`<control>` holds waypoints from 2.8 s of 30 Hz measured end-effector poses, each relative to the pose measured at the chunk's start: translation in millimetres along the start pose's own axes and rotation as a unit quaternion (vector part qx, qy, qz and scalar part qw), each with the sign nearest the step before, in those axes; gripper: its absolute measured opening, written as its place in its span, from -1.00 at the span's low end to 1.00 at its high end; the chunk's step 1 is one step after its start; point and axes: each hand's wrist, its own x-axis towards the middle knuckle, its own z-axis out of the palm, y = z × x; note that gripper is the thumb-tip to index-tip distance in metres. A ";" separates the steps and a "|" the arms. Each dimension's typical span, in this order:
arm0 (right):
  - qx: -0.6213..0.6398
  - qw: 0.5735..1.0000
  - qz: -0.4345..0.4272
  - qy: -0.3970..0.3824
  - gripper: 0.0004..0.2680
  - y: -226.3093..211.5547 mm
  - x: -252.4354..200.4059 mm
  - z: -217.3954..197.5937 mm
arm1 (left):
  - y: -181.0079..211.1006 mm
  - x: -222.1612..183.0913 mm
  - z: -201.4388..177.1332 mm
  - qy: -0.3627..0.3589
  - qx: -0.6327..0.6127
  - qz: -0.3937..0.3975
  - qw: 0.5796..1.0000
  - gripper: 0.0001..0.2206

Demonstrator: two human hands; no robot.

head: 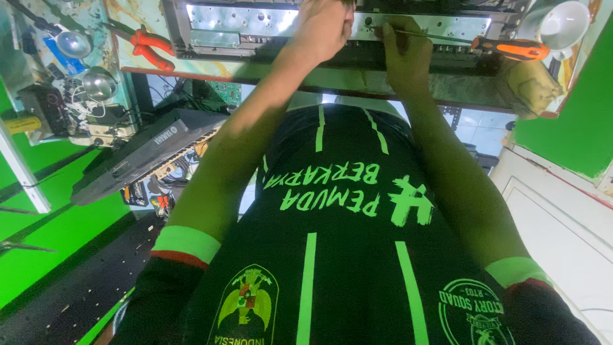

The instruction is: The person repairs an electronic keyboard on a workbench by using a screwdriver to remove and replace screws from an internal component, while also handling internal wiring and circuit boards.

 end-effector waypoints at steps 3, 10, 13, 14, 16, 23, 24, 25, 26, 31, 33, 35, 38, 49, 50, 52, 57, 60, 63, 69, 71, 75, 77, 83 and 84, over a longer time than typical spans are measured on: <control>0.051 0.999 0.013 0.004 -0.90 -0.9 -2.1 -0.9 | 1.8 1.9 7.7 0.022 -0.022 -0.019 0.999 -0.96; 0.032 0.999 -0.016 -0.028 -0.91 -11.2 1.2 -4.1 | 18.4 -13.3 -16.0 0.131 -0.068 0.033 0.988 -0.83; 0.004 0.999 -0.009 -0.045 -0.90 -23.3 6.6 -3.4 | 36.9 -16.8 -34.5 0.040 -0.165 -0.100 0.981 -0.78; 0.020 0.998 -0.007 -0.054 -0.90 -28.3 8.1 -3.3 | 42.4 -17.3 -38.5 -0.019 -0.202 -0.161 0.966 -0.76; 0.060 0.995 -0.042 -0.069 -0.90 -40.0 10.1 1.5 | 49.0 -20.2 -43.9 0.008 -0.231 -0.060 0.971 -0.73; 0.066 0.982 0.101 -0.142 -0.88 -68.6 6.6 3.3 | 46.3 -49.3 -32.1 0.022 -0.066 -0.008 0.998 -0.72; 0.022 0.978 0.127 -0.165 -0.84 -70.7 5.8 3.1 | 44.1 -53.6 -32.8 0.026 -0.104 0.009 0.994 -0.76; 0.076 0.975 0.114 -0.176 -0.88 -73.5 5.0 3.1 | 41.3 -55.1 -36.0 0.030 -0.143 0.028 0.989 -0.78; 0.130 0.968 0.102 -0.187 -0.91 -76.3 2.7 1.3 | 39.5 -56.4 -40.7 0.034 -0.181 0.047 0.982 -0.79; 0.400 0.896 0.184 -0.061 -0.96 -74.4 -11.7 -15.5 | 37.7 -75.7 -76.1 -0.017 -0.173 -0.038 0.984 -0.76; 0.487 0.849 0.204 -0.015 -0.97 -65.9 -19.2 -20.1 | 39.4 -81.7 -81.5 -0.011 -0.189 -0.071 0.979 -0.76; 0.467 0.849 0.248 -0.004 -0.95 -56.0 -25.8 -17.8 | 40.1 -85.3 -80.2 0.020 -0.230 -0.104 0.967 -0.79; 0.507 0.820 0.265 -0.011 -0.94 -48.5 -28.5 -6.8 | 43.8 -85.9 -62.1 0.231 -0.469 -0.182 0.833 -0.33; 0.277 0.900 0.296 -0.159 -0.85 -82.9 -32.4 0.7 | 32.9 -71.4 -68.7 0.346 -0.793 -0.089 0.492 -0.69; 0.230 0.924 0.250 -0.177 -0.85 -79.3 -28.7 -5.0 | 27.1 -69.7 -81.2 0.330 -0.708 -0.147 0.607 -0.69; 0.112 0.959 0.175 -0.190 -0.85 -68.6 -27.8 -11.8 | 22.2 -70.8 -98.3 0.277 -0.488 -0.257 0.787 -0.68; -0.130 0.983 -0.006 -0.126 -0.88 -37.7 -15.2 -8.9 | 50.3 -72.4 -70.7 0.078 -0.234 -0.193 0.950 -0.85; -0.116 0.985 -0.063 -0.111 -0.91 -19.5 -4.1 4.5 | 54.1 -68.6 -38.5 0.130 -0.206 -0.157 0.957 -0.86; -0.174 0.962 -0.183 -0.108 -0.93 -5.5 0.4 13.9 | 44.8 -67.7 -12.7 0.148 -0.210 -0.145 0.955 -0.87; -0.204 0.962 -0.134 -0.119 -0.89 -4.5 2.2 22.1 | 23.4 -58.8 14.5 0.166 -0.168 -0.151 0.960 -0.85; -0.213 0.962 -0.109 -0.133 -0.87 -8.3 5.9 24.5 | 21.2 -58.7 17.8 0.163 -0.149 -0.160 0.962 -0.82; -0.218 0.962 -0.114 -0.118 -0.89 -11.6 7.7 26.7 | 20.8 -51.5 21.9 0.131 -0.126 -0.205 0.962 -0.77; -0.233 0.952 -0.180 -0.080 -0.91 -9.3 8.2 28.8 | 20.1 -50.0 24.4 0.119 -0.128 -0.227 0.958 -0.77; -0.246 0.952 -0.111 -0.144 -0.91 -1.5 12.7 29.7 | 15.8 -52.6 32.8 0.143 -0.127 -0.192 0.963 -0.85; -0.244 0.953 -0.080 -0.163 -0.91 -2.2 12.2 28.4 | 17.1 -53.8 34.2 0.131 -0.123 -0.195 0.964 -0.84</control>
